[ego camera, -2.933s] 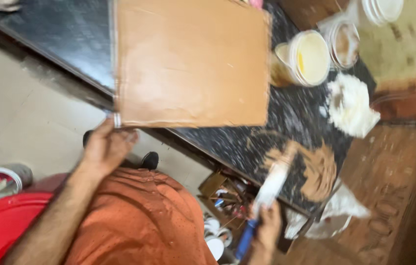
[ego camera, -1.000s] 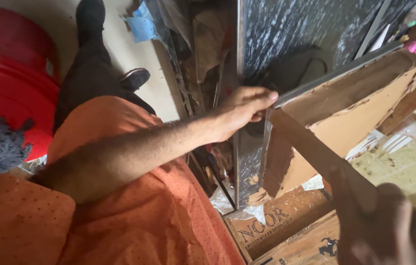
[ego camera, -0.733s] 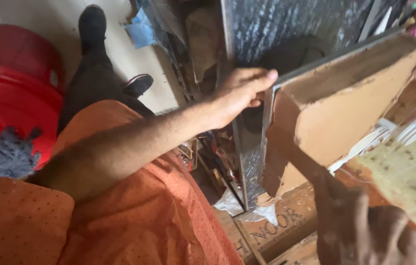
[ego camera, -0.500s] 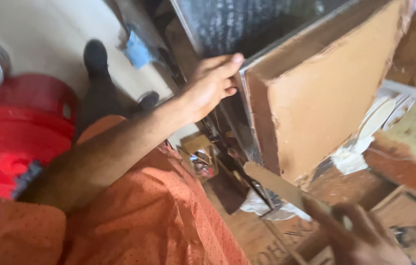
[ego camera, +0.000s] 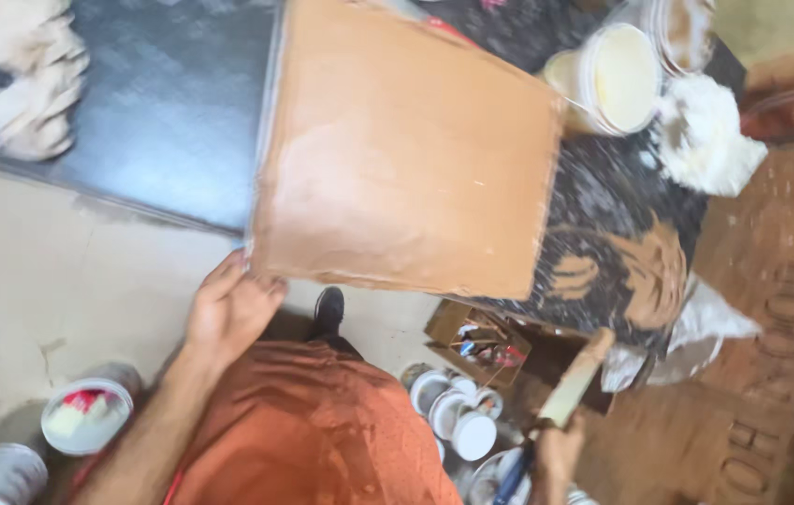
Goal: The person spreads a brown paste-like substance onto a rectangular board using a putty knife. They repeatedly scoop the compound from a pile on the table and apply it to the board, smoothing it out to create an even layer.
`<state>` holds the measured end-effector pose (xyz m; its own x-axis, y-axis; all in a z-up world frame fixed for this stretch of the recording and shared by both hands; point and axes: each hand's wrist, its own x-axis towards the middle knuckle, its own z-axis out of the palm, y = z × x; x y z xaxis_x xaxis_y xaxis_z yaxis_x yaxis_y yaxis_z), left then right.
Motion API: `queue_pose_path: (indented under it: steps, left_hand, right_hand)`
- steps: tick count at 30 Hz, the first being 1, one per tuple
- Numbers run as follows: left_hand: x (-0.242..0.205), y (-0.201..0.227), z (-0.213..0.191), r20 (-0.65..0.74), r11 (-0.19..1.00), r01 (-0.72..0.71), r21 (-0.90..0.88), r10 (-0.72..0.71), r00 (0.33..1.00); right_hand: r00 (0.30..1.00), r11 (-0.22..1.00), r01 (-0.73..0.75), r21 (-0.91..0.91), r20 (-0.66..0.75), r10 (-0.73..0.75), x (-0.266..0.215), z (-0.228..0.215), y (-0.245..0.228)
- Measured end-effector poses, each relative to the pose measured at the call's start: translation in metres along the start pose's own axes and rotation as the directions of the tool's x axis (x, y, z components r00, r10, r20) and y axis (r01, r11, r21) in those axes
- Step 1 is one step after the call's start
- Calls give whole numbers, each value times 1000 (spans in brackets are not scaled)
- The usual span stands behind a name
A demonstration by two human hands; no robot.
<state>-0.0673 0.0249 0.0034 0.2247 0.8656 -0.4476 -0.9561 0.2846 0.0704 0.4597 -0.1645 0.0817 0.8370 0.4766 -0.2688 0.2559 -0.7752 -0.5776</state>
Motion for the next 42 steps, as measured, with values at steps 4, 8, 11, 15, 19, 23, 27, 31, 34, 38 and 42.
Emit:
queue_pose_path:
  steps: [4, 8, 11, 15, 19, 23, 27, 31, 34, 38, 42]
  left_hand:
    - [-16, 3, -1, 71, 997, 44, 60, -49, 996]
    - [-26, 7, -6, -49, 967, 36, 254, -25, 998]
    - [-34, -1, -13, -60, 949, 10, 316, 10, 998]
    - [-39, -17, -26, 90, 958, -53, 281, 29, 996]
    - [-41, -53, -32, 1, 944, -123, 305, 129, 992]
    - [-44, -98, -31, 3, 949, -153, 276, 159, 987]
    - [-37, -132, -23, -80, 955, -158, 250, 183, 980]
    - [-32, -160, -12, 83, 968, -155, 198, 141, 987]
    - [-28, -180, 2, 22, 969, -142, 202, 140, 990]
    - [-24, -202, 24, -3, 961, -197, 194, 202, 979]
    - [-24, -210, 29, -107, 933, -197, 302, 238, 965]
  right_hand:
    - [997, 967, -79, 240, 30, 74, -20, 8, 9]
    - [998, 838, -64, 541, 16, 67, -10, -13, -9]
    - [989, 785, -125, 606, 135, 53, 25, -14, -10]
    - [983, 852, -74, 518, 184, -27, 87, 22, 24]
    - [988, 978, 101, 181, 96, -120, 158, 40, 56]
    - [954, 954, 300, 10, -5, -300, 199, 57, 52]
    - [896, 855, 442, -271, 92, -434, 156, 109, 22]
    - [844, 916, 400, 38, 374, -384, 100, 144, 24]
    - [732, 781, 538, 317, 282, -619, 124, 108, 46]
    - [924, 939, 321, 125, 175, -340, 200, 36, 40]
    - [912, 749, 352, -562, 26, -409, 194, 42, 41]
